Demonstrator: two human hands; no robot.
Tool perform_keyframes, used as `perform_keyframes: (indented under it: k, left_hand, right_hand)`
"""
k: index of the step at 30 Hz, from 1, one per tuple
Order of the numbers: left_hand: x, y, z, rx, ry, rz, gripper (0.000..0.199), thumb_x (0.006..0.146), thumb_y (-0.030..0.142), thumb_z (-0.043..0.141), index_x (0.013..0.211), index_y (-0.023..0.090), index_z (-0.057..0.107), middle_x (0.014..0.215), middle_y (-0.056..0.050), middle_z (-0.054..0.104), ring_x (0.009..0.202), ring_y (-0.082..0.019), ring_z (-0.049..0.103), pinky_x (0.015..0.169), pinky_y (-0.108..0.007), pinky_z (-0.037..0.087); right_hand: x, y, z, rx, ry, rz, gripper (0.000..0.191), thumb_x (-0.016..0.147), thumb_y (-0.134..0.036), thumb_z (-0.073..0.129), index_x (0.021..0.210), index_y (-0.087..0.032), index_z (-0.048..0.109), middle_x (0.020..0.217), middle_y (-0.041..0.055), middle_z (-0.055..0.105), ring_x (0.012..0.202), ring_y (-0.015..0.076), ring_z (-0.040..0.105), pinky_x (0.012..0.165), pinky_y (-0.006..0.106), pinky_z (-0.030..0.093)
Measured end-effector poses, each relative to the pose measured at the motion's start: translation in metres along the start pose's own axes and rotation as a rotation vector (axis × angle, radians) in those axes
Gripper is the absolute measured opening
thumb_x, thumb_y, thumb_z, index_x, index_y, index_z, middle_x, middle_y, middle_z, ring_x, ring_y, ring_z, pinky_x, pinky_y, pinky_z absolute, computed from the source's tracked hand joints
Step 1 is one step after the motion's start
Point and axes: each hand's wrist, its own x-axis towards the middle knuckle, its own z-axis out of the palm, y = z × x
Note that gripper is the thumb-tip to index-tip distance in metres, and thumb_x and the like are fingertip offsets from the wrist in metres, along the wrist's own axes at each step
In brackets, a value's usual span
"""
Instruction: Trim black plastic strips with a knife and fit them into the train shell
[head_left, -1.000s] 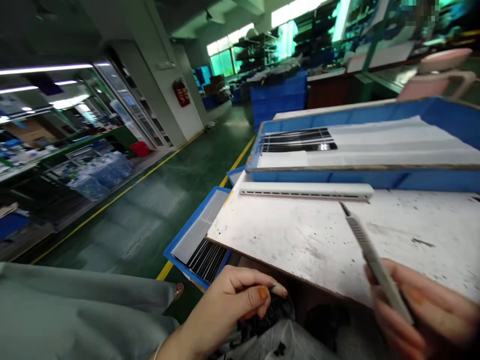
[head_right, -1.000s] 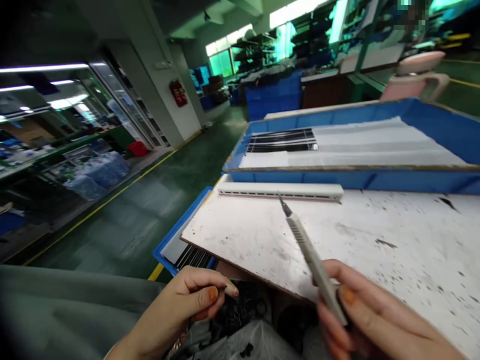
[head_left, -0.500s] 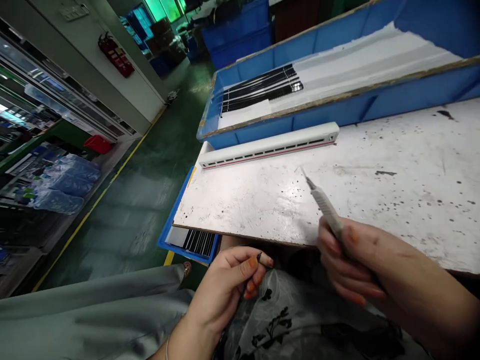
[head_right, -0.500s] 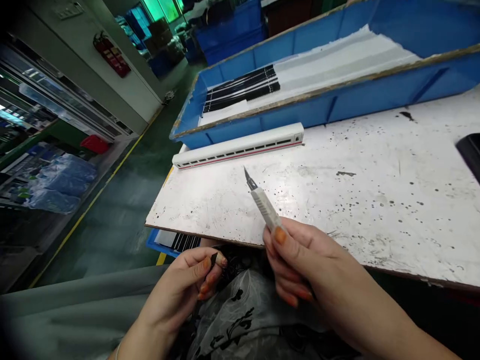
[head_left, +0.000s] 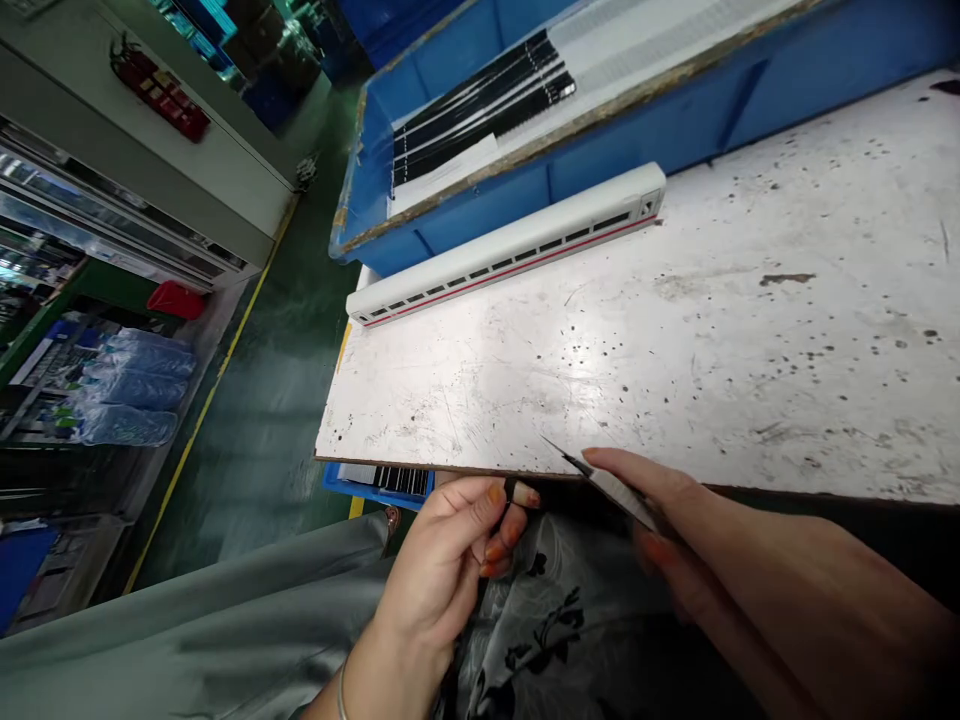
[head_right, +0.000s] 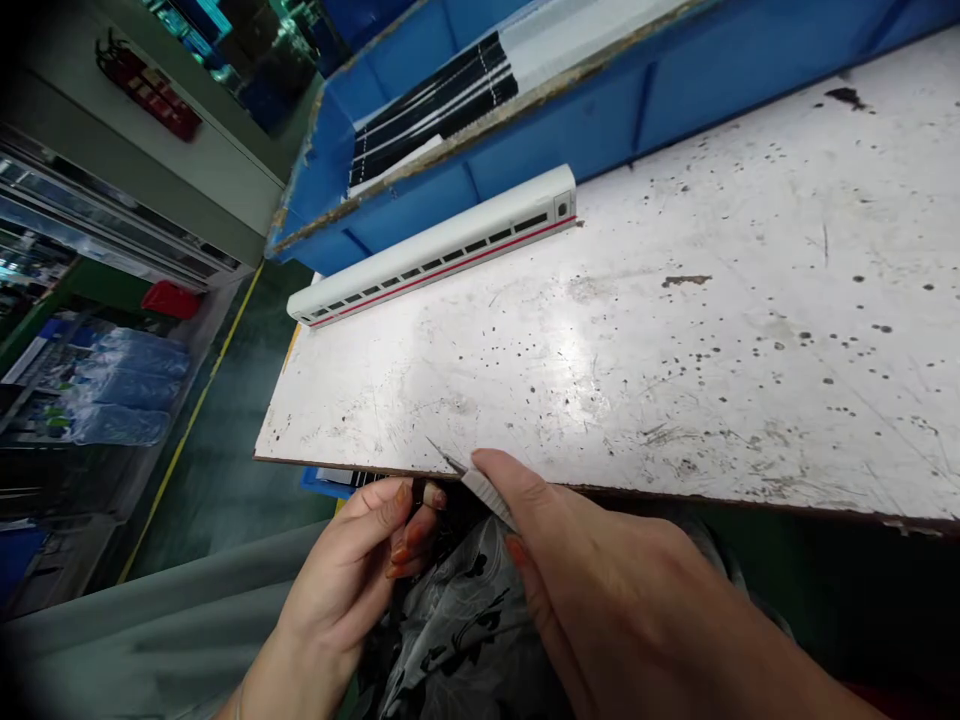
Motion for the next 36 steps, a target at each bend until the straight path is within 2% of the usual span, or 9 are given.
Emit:
perform_keyframes:
  k: [3, 5, 7, 11, 16, 20, 26, 32, 36]
  left_hand:
    - [0.002, -0.001, 0.002, 0.037, 0.027, 0.007, 0.034, 0.083, 0.042, 0.077, 0.085, 0.009, 0.076, 0.054, 0.003, 0.042, 0.048, -0.004, 0.028, 0.046, -0.017, 0.018]
    - [0.003, -0.002, 0.002, 0.068, 0.045, 0.014, 0.036, 0.082, 0.045, 0.077, 0.084, 0.009, 0.076, 0.053, 0.004, 0.038, 0.049, -0.004, 0.025, 0.046, -0.018, 0.016]
    - [0.004, -0.002, 0.002, 0.096, 0.065, 0.023, 0.037, 0.081, 0.047, 0.078, 0.082, 0.010, 0.076, 0.052, 0.005, 0.036, 0.049, -0.004, 0.025, 0.046, -0.018, 0.016]
    - [0.003, -0.004, 0.005, 0.128, 0.108, 0.048, 0.037, 0.077, 0.046, 0.082, 0.071, 0.011, 0.073, 0.053, 0.003, 0.044, 0.050, -0.006, 0.034, 0.048, -0.019, 0.023]
    - [0.001, -0.007, 0.010, 0.151, 0.151, 0.091, 0.045, 0.074, 0.047, 0.083, 0.054, 0.013, 0.063, 0.054, 0.001, 0.049, 0.053, -0.008, 0.040, 0.051, -0.020, 0.031]
    - [0.001, -0.010, 0.013, 0.187, 0.199, 0.126, 0.048, 0.073, 0.052, 0.083, 0.055, 0.014, 0.062, 0.052, 0.002, 0.048, 0.050, -0.008, 0.038, 0.048, -0.021, 0.030]
    - [-0.001, -0.015, 0.012, 0.214, 0.242, 0.175, 0.049, 0.077, 0.054, 0.080, 0.055, 0.014, 0.061, 0.052, 0.002, 0.048, 0.049, -0.007, 0.038, 0.048, -0.021, 0.028]
    - [-0.001, -0.017, 0.011, 0.203, 0.248, 0.175, 0.047, 0.079, 0.050, 0.079, 0.055, 0.014, 0.060, 0.052, 0.002, 0.047, 0.049, -0.007, 0.038, 0.048, -0.021, 0.028]
    - [-0.001, -0.015, 0.013, 0.205, 0.248, 0.171, 0.049, 0.079, 0.052, 0.078, 0.054, 0.014, 0.059, 0.050, 0.002, 0.045, 0.048, -0.007, 0.035, 0.048, -0.022, 0.026]
  right_hand:
    - [-0.006, 0.007, 0.009, -0.007, -0.105, -0.001, 0.077, 0.094, -0.025, 0.058, 0.159, -0.019, 0.018, 0.106, 0.0044, 0.070, 0.074, 0.0224, 0.070, 0.071, 0.029, 0.061]
    - [-0.006, 0.006, 0.012, -0.065, -0.144, -0.014, 0.075, 0.090, -0.019, 0.055, 0.158, -0.018, 0.023, 0.110, 0.0067, 0.069, 0.079, 0.0240, 0.070, 0.065, 0.029, 0.059]
    - [-0.003, 0.003, 0.015, -0.181, -0.146, -0.042, 0.067, 0.087, -0.015, 0.051, 0.151, -0.014, 0.035, 0.106, 0.0097, 0.069, 0.072, 0.0246, 0.068, 0.057, 0.031, 0.057]
    - [0.004, -0.004, 0.022, -0.393, -0.014, -0.143, 0.052, 0.086, -0.022, 0.045, 0.135, -0.007, 0.052, 0.100, 0.0151, 0.070, 0.058, 0.0253, 0.062, 0.043, 0.035, 0.051]
    - [0.007, -0.003, 0.033, -0.489, 0.127, -0.183, 0.063, 0.087, -0.023, 0.051, 0.148, -0.007, 0.045, 0.085, 0.0070, 0.070, 0.042, 0.0194, 0.052, 0.031, 0.033, 0.040]
    - [0.007, -0.001, 0.034, -0.493, 0.109, -0.206, 0.069, 0.086, -0.033, 0.059, 0.148, -0.005, 0.047, 0.090, 0.0085, 0.071, 0.047, 0.0206, 0.055, 0.031, 0.035, 0.042]
    - [0.009, 0.002, 0.026, -0.505, 0.111, -0.236, 0.074, 0.080, -0.032, 0.066, 0.147, -0.005, 0.049, 0.093, 0.0076, 0.072, 0.049, 0.0190, 0.055, 0.031, 0.033, 0.038]
    - [0.013, 0.006, 0.023, -0.495, 0.181, -0.285, 0.067, 0.083, -0.040, 0.060, 0.141, -0.006, 0.056, 0.093, 0.0091, 0.072, 0.055, 0.0202, 0.054, 0.031, 0.032, 0.027]
    - [0.015, 0.006, 0.021, -0.468, 0.180, -0.289, 0.066, 0.087, -0.044, 0.056, 0.141, -0.008, 0.057, 0.091, 0.0078, 0.072, 0.059, 0.0201, 0.056, 0.034, 0.032, 0.031]
